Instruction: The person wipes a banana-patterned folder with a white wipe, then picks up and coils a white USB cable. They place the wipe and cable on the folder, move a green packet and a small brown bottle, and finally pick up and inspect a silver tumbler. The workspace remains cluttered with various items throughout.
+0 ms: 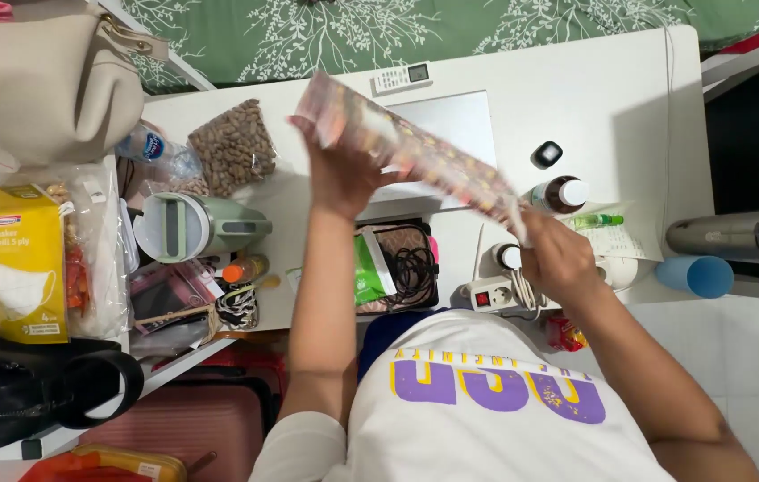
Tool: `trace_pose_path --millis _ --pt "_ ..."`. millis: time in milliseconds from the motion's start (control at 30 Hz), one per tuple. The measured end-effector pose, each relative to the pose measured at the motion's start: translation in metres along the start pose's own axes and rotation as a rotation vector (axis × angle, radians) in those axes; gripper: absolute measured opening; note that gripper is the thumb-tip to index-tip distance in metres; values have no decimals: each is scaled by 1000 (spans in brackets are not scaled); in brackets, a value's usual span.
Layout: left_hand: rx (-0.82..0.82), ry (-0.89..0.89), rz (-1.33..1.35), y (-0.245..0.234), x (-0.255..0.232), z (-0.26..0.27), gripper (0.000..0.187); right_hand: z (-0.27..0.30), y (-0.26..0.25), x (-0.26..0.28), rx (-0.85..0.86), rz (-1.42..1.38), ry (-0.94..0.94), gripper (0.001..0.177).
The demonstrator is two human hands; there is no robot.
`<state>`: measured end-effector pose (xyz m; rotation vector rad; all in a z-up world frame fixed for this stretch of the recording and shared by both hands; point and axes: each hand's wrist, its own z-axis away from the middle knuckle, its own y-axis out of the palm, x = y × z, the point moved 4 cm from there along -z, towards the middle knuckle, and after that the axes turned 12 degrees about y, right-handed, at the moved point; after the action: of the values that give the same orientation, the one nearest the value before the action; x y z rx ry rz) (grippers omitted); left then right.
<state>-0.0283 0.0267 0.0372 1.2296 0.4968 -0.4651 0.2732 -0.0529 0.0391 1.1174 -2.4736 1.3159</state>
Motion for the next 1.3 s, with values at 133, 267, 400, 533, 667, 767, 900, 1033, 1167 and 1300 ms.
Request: trace_pose_path --millis 133,267,400,533,667,767,900,1033,1167,1300 --pt "-8 -21 74 -104 15 -12 71 6 3 -15 -12 -72 -301 22" --pt "-19 -56 177 -204 36 -30 37 -16 -16 2 0 -107 -218 22" --pt "15 117 54 -151 9 1 39 -5 -6 -15 97 -123 -128 31" --pt "-190 274 -221 -154 -21 2 52 15 4 -92 181 -79 208 45" --pt "-301 237 -156 -114 -46 -2 98 -45 36 -120 230 -855 1055 61" --pt "-127 285 -125 -114 -43 -33 61 -77 76 -150 259 -894 1508 43" --pt "-75 369 -366 -117 -37 -79 58 -119 114 -131 429 -745 1447 50" --pt "-257 378 -882 -145 -22 -110 59 -94 178 -174 307 -777 1356 9" --pt "-362 481 -1039 -198 17 -115 33 -90 173 -111 192 -653 1244 15" --pt "-441 267 -1130 -262 50 -129 48 -59 204 -123 207 -526 1303 33"
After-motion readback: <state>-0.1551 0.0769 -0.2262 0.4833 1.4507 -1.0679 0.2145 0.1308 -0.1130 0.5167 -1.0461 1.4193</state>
